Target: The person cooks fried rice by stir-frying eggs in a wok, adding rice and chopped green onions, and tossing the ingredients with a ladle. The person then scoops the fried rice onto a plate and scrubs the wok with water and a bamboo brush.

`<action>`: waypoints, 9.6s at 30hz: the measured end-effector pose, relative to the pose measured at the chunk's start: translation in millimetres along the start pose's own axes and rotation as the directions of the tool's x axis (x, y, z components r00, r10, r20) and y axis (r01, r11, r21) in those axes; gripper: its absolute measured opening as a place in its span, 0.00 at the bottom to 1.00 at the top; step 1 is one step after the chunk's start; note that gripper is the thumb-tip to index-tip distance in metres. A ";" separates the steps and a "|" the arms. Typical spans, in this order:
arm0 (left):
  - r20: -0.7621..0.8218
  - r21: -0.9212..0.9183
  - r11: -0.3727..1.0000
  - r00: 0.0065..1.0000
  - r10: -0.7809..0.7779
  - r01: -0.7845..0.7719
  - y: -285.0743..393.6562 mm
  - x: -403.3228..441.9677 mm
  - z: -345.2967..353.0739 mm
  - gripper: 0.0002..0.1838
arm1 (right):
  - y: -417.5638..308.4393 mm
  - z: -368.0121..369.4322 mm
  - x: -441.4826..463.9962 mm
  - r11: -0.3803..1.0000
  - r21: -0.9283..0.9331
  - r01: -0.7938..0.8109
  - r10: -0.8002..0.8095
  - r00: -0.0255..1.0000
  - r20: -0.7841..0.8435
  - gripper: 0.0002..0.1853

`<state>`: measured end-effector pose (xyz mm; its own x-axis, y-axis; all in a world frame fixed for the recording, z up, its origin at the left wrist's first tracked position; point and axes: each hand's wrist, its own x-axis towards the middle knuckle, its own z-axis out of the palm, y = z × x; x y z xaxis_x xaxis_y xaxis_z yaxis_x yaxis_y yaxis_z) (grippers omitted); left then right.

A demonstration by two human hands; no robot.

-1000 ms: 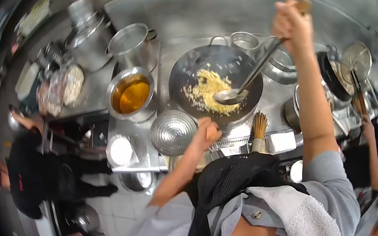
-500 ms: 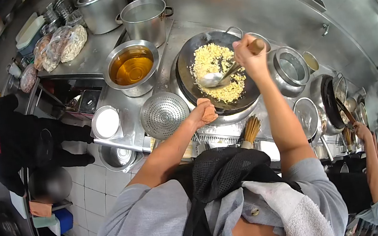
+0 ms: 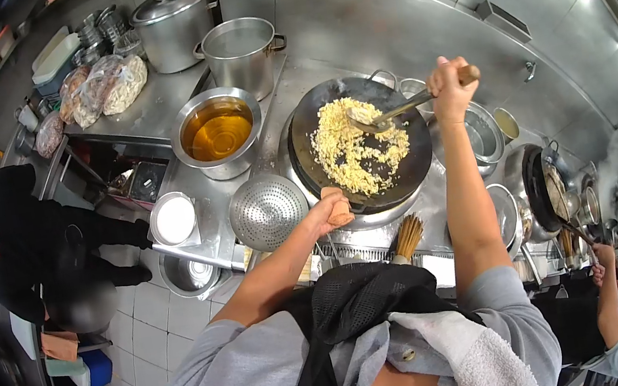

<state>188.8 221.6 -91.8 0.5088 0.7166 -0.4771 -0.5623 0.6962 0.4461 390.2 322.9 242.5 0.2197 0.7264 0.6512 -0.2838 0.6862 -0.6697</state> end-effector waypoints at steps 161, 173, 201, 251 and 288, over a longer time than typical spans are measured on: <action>0.079 0.040 0.999 0.996 0.034 -0.037 -50.7 -112.0 -29.4 0.09 | -130.9 48.6 -10.2 0.965 -0.090 -0.248 0.251 0.968 0.022 0.12; -0.017 0.041 0.998 0.999 -0.044 0.044 -57.4 -103.8 -17.6 0.07 | -125.8 -11.5 -14.8 0.980 0.042 -0.192 0.195 0.979 -0.064 0.18; 0.029 -0.069 0.996 0.998 0.058 -0.055 -7.8 0.2 5.4 0.06 | -11.8 38.4 -11.7 0.997 -0.079 0.012 0.004 0.981 0.193 0.15; 0.115 -0.075 0.997 0.993 0.020 -0.012 -29.3 -105.7 7.8 0.07 | -124.1 41.0 -12.4 0.949 -0.173 -0.264 0.268 0.963 0.001 0.14; 0.060 0.162 0.894 0.900 -0.433 0.419 -21.8 -162.3 -102.4 0.34 | -30.3 -177.9 -583.5 -0.237 -0.856 -0.460 0.776 0.441 -0.452 0.32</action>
<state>51.8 85.9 -101.6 0.7402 0.3459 -0.5766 -0.1839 0.9290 0.3212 436.6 -115.0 -180.6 0.2982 0.8694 -0.3939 0.7651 -0.4645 -0.4460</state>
